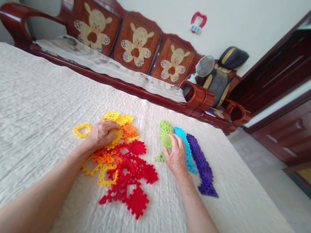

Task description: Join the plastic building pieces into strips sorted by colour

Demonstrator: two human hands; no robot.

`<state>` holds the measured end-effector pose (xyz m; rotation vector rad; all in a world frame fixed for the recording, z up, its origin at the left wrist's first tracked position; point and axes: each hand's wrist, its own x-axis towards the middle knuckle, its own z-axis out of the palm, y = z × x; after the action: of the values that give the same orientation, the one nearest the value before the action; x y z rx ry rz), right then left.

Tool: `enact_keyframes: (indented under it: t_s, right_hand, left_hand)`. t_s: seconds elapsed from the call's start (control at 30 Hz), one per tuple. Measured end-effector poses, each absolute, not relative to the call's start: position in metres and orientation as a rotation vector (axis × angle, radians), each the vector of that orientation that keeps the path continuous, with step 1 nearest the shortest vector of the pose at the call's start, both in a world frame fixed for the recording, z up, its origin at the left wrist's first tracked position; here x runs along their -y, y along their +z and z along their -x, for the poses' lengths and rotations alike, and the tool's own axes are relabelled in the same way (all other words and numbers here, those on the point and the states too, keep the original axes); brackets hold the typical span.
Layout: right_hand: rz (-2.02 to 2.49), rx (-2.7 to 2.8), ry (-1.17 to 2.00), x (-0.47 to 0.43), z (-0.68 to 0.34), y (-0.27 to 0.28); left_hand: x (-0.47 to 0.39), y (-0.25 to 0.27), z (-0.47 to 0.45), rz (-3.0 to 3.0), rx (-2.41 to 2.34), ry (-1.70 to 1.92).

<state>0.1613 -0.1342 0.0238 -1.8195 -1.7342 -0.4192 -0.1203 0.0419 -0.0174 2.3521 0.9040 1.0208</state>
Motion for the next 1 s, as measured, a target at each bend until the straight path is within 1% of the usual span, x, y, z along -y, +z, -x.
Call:
enact_keyframes:
  t_s: [0.3,0.63,0.77,0.9,1.0]
  right_hand:
    - [1.936,1.760,-0.536,0.136,-0.178,0.020]
    - [1.846,1.732,-0.541,0.136,-0.178,0.021]
    - [1.750,1.762,-0.376,0.139,-0.172,0.026]
    - [1.725,1.967,-0.086,0.152,-0.162,0.035]
    - [1.754,2.092,0.011,0.164,-0.158,0.039]
  left_hand:
    - [-0.040,-0.015,0.120,-2.387,-0.888,1.029]
    - [-0.042,-0.018,0.120,-2.398,-0.907,1.027]
    - [-0.042,-0.019,0.120,-2.396,-0.893,1.037]
    - [-0.043,-0.022,0.119,-2.392,-0.898,1.070]
    - [-0.042,-0.020,0.119,-2.389,-0.895,1.062]
